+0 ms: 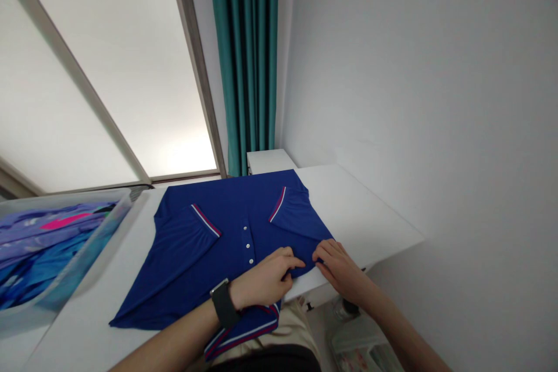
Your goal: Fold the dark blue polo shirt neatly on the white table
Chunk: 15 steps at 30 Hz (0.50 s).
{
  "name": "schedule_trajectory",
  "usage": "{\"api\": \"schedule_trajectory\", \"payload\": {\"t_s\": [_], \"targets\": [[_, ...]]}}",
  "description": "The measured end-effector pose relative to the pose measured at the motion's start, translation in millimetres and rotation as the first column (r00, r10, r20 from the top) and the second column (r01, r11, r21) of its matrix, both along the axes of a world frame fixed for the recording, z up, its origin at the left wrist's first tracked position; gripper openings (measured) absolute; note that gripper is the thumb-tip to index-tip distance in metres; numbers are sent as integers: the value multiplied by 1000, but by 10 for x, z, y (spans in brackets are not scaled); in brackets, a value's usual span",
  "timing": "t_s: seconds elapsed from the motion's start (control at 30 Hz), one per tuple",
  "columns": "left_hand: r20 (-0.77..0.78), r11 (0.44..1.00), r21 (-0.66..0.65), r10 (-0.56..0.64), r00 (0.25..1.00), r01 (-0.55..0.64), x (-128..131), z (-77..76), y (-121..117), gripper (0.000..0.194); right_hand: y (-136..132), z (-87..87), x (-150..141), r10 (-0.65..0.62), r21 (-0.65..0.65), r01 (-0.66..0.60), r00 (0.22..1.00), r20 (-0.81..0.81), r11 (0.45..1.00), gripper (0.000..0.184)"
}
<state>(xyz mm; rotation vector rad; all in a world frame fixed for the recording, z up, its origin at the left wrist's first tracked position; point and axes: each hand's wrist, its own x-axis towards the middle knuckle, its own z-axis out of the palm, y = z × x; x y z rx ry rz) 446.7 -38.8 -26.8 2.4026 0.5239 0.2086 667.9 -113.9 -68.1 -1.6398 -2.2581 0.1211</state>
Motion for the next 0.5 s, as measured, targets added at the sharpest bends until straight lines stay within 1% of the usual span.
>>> {"api": "schedule_trajectory", "payload": {"t_s": [0.13, 0.2, 0.33, 0.5], "targets": [[-3, 1000, 19, -24, 1000, 24, 0, -20, -26, 51, 9, 5, 67, -27, 37, 24, 996, 82, 999, 24], [-2, 1000, 14, -26, 1000, 26, 10, -24, -29, 52, 24, 25, 111, -26, 70, 19, 995, 91, 997, 23], [15, 1000, -10, 3, 1000, -2, 27, -2, -12, 55, 92, 39, 178, 2, 101, -5, 999, 35, 995, 17], [26, 1000, -8, 7, 1000, -7, 26, 5, -2, 56, 140, -59, 228, -23, 125, 25, 1000, -14, 992, 15]]}}
